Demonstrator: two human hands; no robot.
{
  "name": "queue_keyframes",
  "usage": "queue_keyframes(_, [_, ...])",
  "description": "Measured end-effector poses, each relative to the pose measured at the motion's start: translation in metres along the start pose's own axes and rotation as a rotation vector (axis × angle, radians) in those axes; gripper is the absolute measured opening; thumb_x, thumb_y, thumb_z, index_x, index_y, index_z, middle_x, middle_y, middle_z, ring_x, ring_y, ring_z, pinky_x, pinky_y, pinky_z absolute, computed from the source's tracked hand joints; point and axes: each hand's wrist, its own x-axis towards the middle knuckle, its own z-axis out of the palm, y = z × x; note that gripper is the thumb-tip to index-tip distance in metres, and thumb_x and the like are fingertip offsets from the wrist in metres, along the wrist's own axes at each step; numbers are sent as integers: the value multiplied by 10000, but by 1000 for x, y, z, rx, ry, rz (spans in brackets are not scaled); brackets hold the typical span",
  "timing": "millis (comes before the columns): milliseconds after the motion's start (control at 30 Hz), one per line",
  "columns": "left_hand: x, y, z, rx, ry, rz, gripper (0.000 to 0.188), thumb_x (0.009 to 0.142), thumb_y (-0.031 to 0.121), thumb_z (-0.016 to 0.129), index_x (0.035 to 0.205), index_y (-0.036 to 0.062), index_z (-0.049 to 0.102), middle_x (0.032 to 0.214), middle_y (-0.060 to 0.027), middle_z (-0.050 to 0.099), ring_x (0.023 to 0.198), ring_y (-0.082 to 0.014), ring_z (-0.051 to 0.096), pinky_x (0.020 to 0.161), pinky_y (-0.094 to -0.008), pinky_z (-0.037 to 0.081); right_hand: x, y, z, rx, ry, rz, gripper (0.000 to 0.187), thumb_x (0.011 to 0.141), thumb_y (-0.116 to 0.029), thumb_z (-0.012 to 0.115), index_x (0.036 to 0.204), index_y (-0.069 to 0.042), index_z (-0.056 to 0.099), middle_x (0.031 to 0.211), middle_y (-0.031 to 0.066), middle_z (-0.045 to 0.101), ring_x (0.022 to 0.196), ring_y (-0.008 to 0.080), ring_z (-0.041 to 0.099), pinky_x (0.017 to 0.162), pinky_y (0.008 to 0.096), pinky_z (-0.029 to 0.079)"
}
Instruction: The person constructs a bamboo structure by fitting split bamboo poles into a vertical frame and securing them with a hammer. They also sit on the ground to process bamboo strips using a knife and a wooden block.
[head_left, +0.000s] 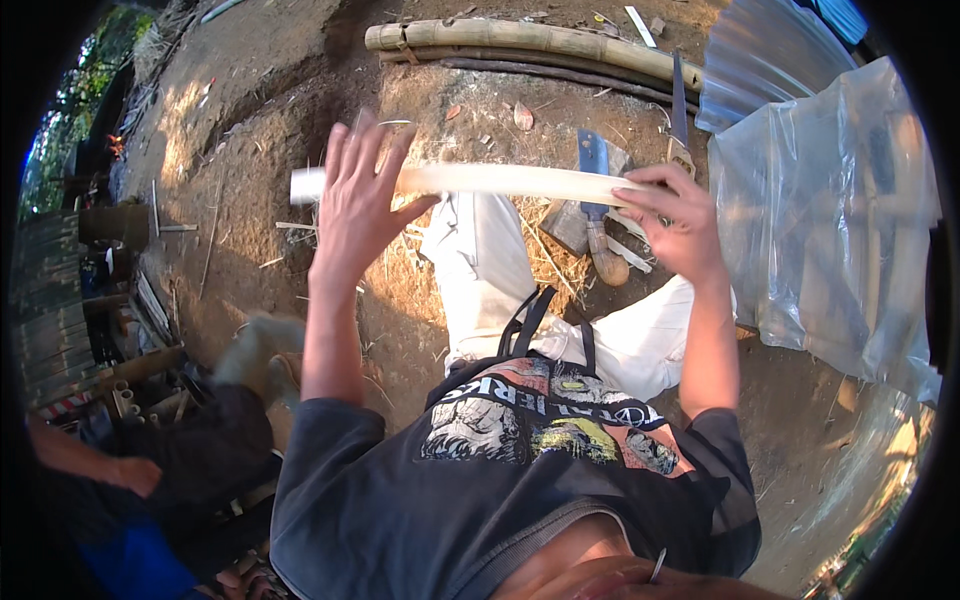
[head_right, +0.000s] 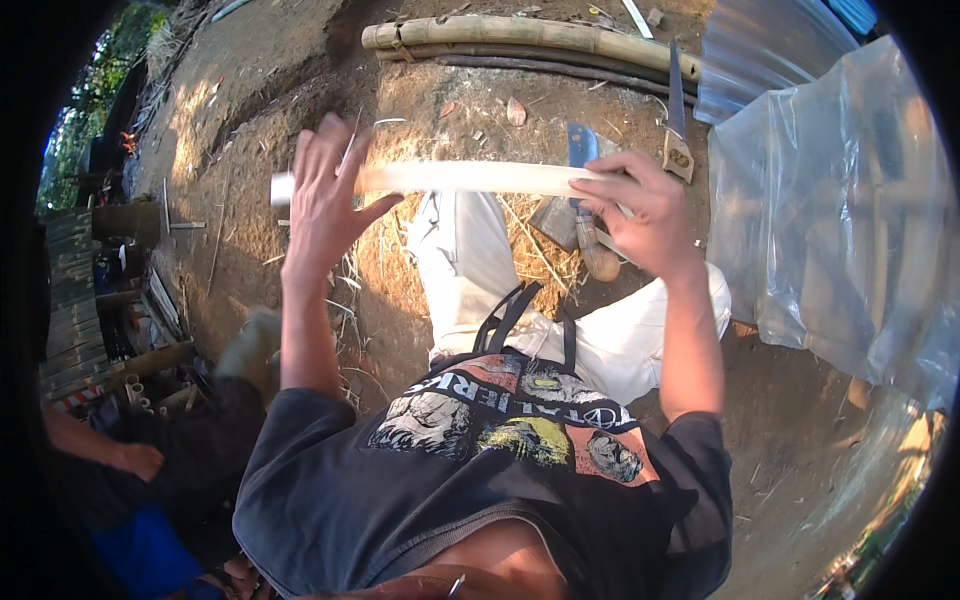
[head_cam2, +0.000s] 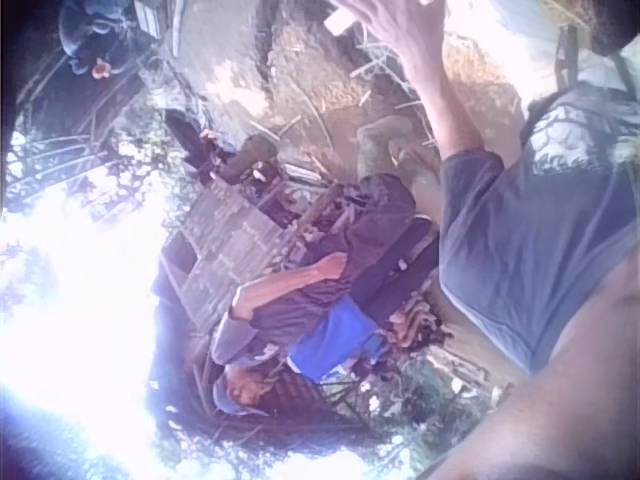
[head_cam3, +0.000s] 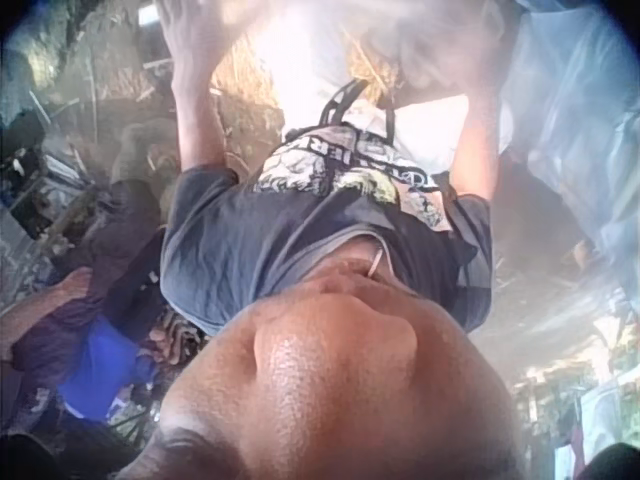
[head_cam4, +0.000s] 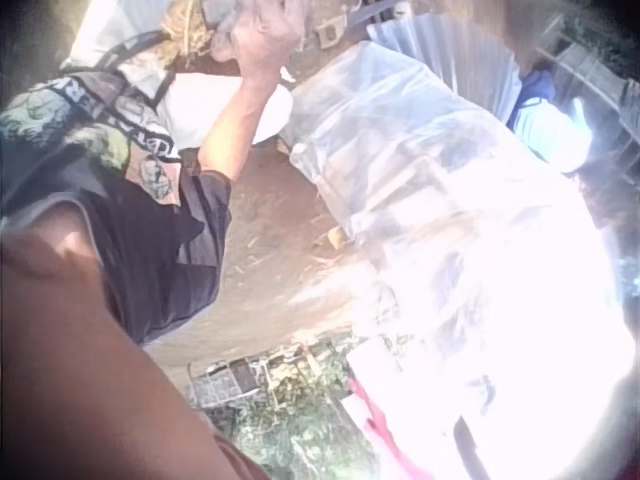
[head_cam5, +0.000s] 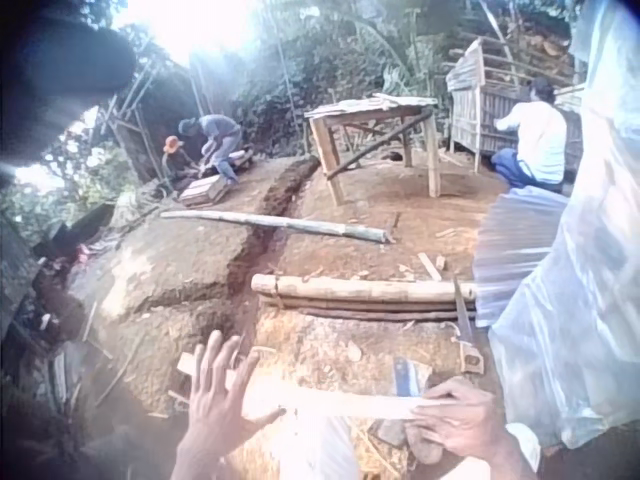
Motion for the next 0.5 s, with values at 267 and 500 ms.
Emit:
queue_keyframes(267, [-42, 39, 37, -760, -818, -598, 543, 918, 518, 740, 1035, -9, 685, 833, -104, 700, 684, -196, 641, 632, -383, 520, 0, 85, 35, -483, 392, 212, 707, 935, -371, 720, 1539, -161, 419, 1442, 234, 494, 1373, 389, 447, 1134, 516, 374])
queue_keyframes(500, [-54, 94, 84, -1642, -652, -1003, 320, 1091, 338, 517, 1166, 30, 478, 809, -51, 533, 567, -102, 494, 490, -235, 403, -167, 214, 204, -358, -366, 806, 1004, 871, -353, 772, 1564, 57, 172, 1177, 383, 613, 1105, 511, 622, 970, 545, 502])
